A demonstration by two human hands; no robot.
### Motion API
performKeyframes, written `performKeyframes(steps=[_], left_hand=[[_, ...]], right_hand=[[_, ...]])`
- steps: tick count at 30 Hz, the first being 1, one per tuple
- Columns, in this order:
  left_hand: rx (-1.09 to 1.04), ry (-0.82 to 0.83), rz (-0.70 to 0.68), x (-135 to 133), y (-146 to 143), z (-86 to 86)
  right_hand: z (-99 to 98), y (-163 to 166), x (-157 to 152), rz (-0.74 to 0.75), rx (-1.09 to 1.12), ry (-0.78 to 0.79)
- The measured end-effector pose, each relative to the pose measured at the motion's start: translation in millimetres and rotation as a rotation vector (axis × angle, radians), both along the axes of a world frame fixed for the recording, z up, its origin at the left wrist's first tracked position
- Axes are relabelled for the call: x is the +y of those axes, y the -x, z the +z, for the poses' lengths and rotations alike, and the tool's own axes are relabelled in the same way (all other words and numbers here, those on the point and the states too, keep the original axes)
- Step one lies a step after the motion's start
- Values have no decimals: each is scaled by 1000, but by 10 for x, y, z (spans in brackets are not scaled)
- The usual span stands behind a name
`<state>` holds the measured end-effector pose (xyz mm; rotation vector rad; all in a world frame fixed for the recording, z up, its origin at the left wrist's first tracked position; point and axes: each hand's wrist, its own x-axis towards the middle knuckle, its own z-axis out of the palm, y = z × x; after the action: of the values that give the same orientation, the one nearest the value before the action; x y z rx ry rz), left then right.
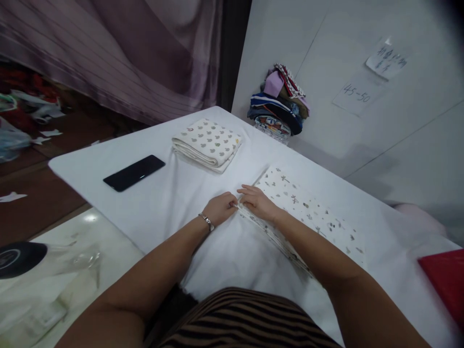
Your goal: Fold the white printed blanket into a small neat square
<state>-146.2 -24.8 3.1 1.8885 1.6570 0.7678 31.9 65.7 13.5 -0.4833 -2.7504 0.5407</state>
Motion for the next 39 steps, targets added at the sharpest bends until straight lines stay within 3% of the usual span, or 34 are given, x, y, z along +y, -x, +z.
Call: performKeyframes(steps=[39], left_hand=[[22, -30, -11, 27, 10, -41]], right_hand=[[54, -17, 34, 70, -52, 17]])
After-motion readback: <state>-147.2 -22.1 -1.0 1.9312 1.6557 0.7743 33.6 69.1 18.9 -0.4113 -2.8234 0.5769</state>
